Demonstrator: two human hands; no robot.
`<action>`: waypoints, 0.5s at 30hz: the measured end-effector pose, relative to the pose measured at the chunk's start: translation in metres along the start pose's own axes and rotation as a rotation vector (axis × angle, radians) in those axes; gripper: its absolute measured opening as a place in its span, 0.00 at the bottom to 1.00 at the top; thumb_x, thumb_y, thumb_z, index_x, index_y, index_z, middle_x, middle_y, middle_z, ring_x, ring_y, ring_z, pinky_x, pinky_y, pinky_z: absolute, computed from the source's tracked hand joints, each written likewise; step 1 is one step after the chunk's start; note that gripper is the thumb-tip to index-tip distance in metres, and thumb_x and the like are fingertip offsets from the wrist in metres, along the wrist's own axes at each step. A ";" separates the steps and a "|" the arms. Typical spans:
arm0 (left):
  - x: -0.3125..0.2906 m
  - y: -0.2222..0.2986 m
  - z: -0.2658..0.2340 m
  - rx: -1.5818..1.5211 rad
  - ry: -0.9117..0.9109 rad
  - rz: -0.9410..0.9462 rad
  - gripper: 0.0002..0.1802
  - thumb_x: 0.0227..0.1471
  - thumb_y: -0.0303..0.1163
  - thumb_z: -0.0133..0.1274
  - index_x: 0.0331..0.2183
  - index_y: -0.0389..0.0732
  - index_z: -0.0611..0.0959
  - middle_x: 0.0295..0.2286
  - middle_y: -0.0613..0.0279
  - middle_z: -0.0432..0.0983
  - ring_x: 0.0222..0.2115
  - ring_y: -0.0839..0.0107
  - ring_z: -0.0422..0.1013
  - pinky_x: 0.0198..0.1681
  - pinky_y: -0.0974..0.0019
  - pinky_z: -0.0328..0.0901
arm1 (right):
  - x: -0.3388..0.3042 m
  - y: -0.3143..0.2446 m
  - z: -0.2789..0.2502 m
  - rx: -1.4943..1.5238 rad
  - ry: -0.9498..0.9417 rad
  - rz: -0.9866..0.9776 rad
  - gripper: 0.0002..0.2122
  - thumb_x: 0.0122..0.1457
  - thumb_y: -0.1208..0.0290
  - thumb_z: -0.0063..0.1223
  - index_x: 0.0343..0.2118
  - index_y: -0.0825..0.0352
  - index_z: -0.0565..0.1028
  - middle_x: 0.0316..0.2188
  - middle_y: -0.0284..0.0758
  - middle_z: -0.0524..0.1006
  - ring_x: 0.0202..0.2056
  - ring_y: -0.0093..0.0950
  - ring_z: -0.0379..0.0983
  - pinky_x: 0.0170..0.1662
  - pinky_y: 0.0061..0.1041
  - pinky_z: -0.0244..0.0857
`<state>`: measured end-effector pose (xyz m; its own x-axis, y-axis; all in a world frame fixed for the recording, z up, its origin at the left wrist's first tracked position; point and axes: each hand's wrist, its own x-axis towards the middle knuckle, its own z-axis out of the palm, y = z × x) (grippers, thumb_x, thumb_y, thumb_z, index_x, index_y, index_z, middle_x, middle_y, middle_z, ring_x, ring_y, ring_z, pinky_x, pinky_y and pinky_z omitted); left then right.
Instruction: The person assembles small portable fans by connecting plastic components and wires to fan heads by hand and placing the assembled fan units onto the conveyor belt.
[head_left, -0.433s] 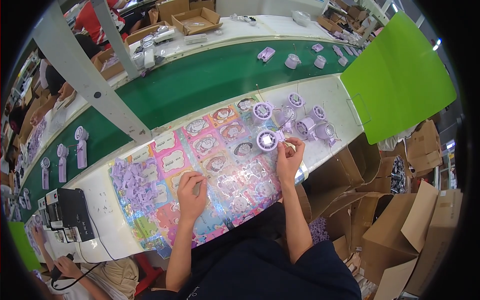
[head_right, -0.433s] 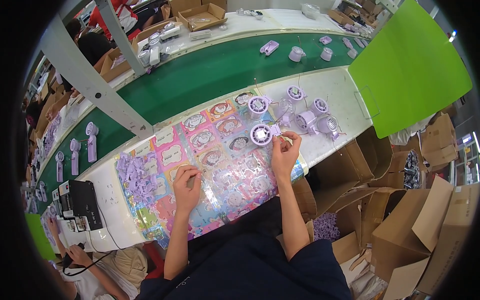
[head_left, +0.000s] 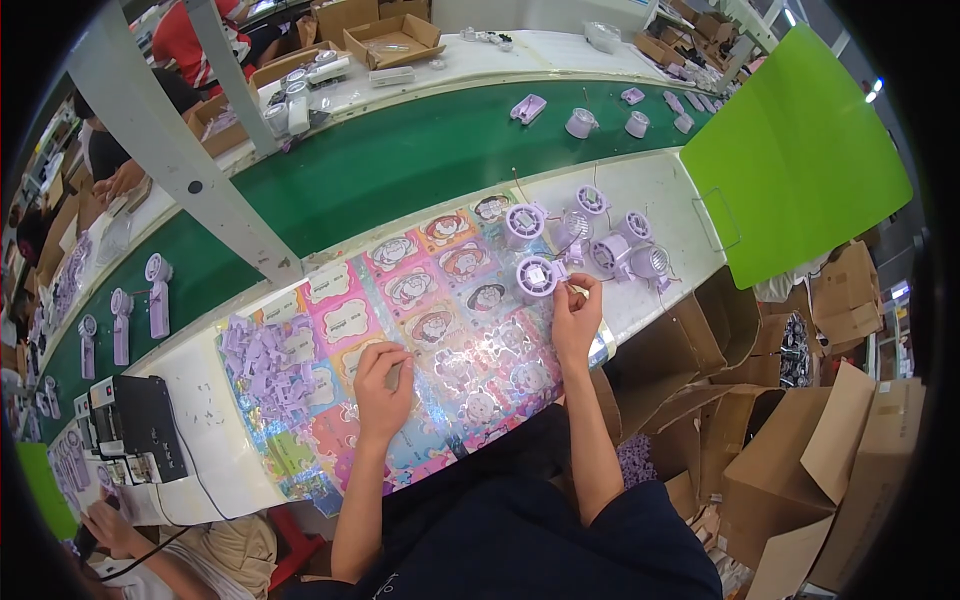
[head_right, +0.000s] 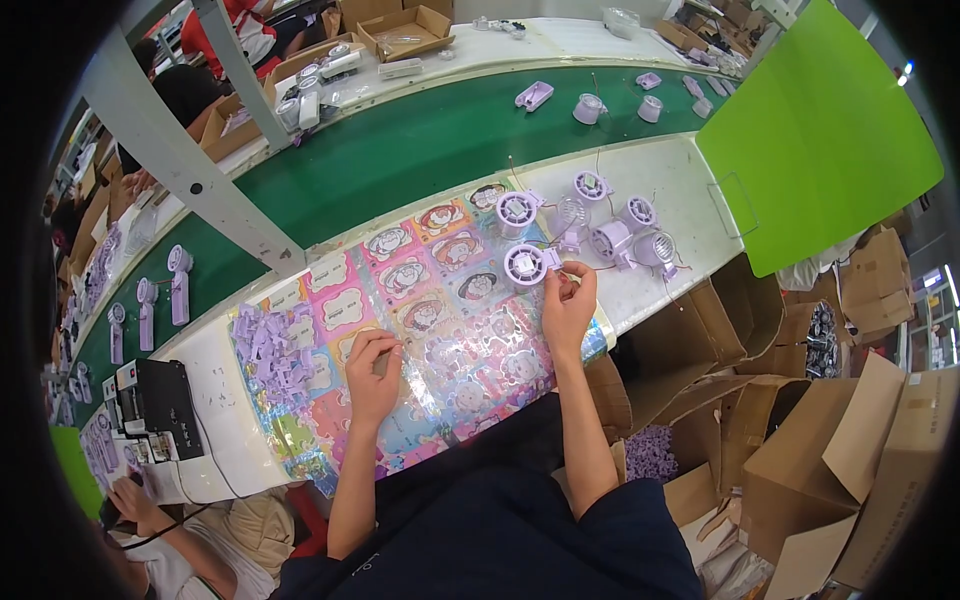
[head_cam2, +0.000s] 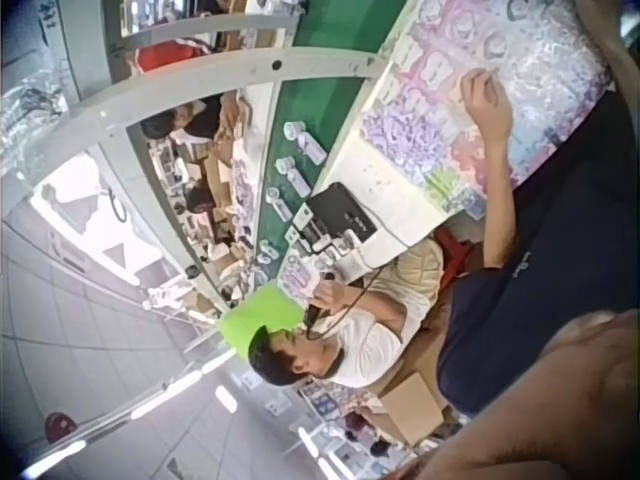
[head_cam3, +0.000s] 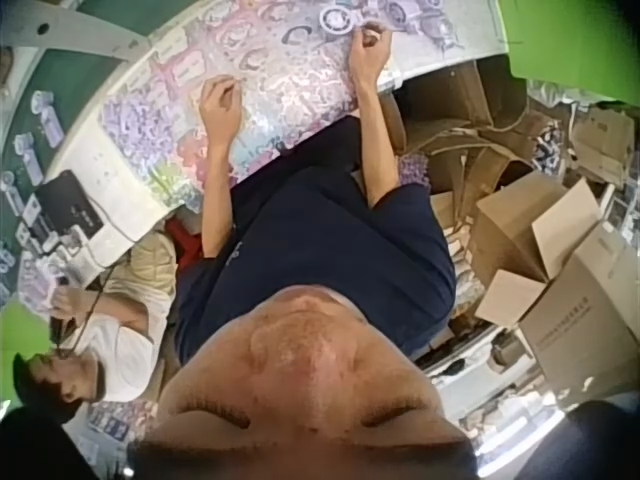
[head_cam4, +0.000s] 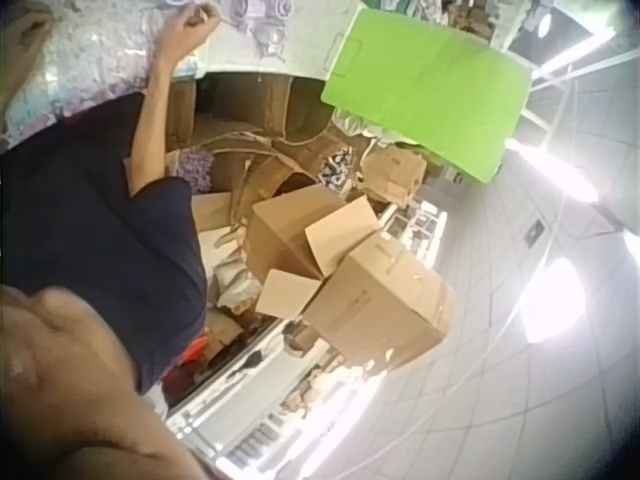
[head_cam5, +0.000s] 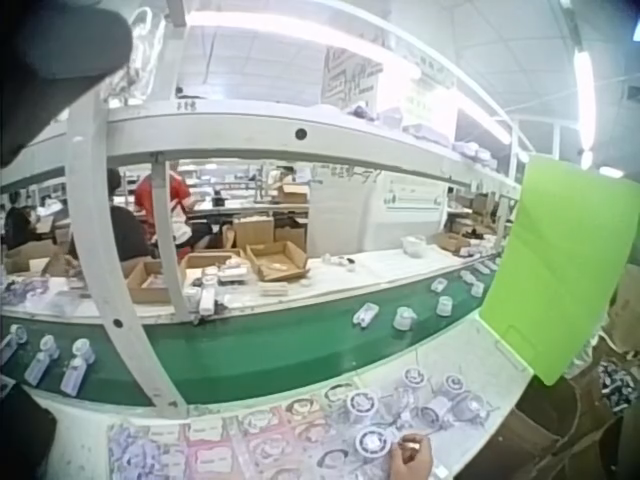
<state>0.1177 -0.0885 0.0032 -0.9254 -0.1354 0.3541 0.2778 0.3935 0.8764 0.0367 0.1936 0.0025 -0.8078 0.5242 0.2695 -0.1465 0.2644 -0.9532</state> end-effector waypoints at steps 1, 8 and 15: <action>0.000 0.000 -0.001 0.004 0.000 0.001 0.04 0.50 0.20 0.59 0.32 0.32 0.83 0.35 0.54 0.76 0.38 0.60 0.74 0.43 0.63 0.68 | 0.000 0.000 0.000 -0.043 -0.013 -0.001 0.11 0.61 0.75 0.60 0.43 0.71 0.70 0.23 0.25 0.68 0.21 0.13 0.60 0.25 0.15 0.55; 0.003 0.002 -0.001 0.012 0.014 0.001 0.04 0.49 0.20 0.59 0.31 0.32 0.83 0.35 0.54 0.76 0.37 0.59 0.74 0.43 0.62 0.68 | 0.003 -0.021 0.001 -0.374 0.016 -0.308 0.11 0.53 0.83 0.55 0.41 0.70 0.73 0.44 0.44 0.69 0.48 0.40 0.66 0.50 0.34 0.65; 0.007 -0.002 0.004 0.045 0.050 0.000 0.05 0.48 0.20 0.60 0.31 0.34 0.83 0.33 0.54 0.76 0.36 0.56 0.74 0.40 0.61 0.68 | 0.103 -0.069 0.041 -0.476 -0.200 -0.751 0.13 0.52 0.81 0.55 0.42 0.68 0.73 0.39 0.42 0.75 0.44 0.44 0.69 0.50 0.40 0.62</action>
<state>0.1097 -0.0864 0.0022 -0.9110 -0.1802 0.3711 0.2650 0.4336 0.8612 -0.0596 0.1960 0.0903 -0.6856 -0.0594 0.7255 -0.4587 0.8092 -0.3672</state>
